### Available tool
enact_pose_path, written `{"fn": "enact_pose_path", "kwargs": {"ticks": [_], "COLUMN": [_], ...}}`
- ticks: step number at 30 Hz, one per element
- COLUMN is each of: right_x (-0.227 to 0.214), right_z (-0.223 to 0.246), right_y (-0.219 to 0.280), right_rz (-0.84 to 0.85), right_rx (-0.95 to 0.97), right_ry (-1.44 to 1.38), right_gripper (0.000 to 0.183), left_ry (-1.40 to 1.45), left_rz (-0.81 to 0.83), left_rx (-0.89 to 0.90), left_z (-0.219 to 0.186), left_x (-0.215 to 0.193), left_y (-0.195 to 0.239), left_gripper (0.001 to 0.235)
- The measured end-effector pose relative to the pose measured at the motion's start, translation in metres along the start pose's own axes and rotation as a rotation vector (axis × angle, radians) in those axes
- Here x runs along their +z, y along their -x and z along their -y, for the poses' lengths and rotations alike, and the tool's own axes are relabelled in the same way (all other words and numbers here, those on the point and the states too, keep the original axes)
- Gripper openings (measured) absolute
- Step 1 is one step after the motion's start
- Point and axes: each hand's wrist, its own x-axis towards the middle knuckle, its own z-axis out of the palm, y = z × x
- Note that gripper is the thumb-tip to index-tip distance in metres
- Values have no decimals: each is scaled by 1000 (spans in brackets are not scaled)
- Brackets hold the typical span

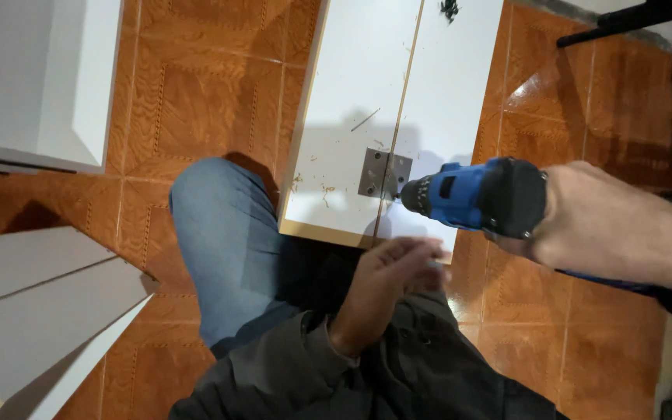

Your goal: The person sits on the floor with a white furniture panel across their lap and uses a cordless drill to drive screws through a metal hinge, attaching it to the panel. They change drill bits, drive several screws, then stand up and carry the assembled panel across the room.

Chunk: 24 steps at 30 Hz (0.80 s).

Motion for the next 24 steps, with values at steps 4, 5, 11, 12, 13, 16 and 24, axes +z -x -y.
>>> {"fn": "enact_pose_path", "kwargs": {"ticks": [4,5,11,12,13,16,24], "right_x": [-19,-19,-14,-14,-13,-9,-25], "right_z": [12,10,3,2,1,-6,2], "right_y": [2,0,-12,-14,-16,-25,-7], "right_rz": [5,6,5,2,-1,-12,-40], "right_rx": [30,31,-28,-27,-25,-63,-15], "right_ry": [76,76,43,56,69,58,156], "right_gripper": [9,9,13,11,9,5,25], "left_ry": [-232,-231,-441,-474,-507,-610,-1074], "left_rz": [177,177,283,318,353,397,443], "left_rx": [-68,-69,-34,-38,-41,-34,247], "left_z": [0,-2,-11,-12,-14,-19,-96], "left_x": [-8,-7,-6,-6,-7,-3,23], "left_y": [8,9,16,17,18,21,33], "left_gripper": [32,32,27,27,26,26,21]}}
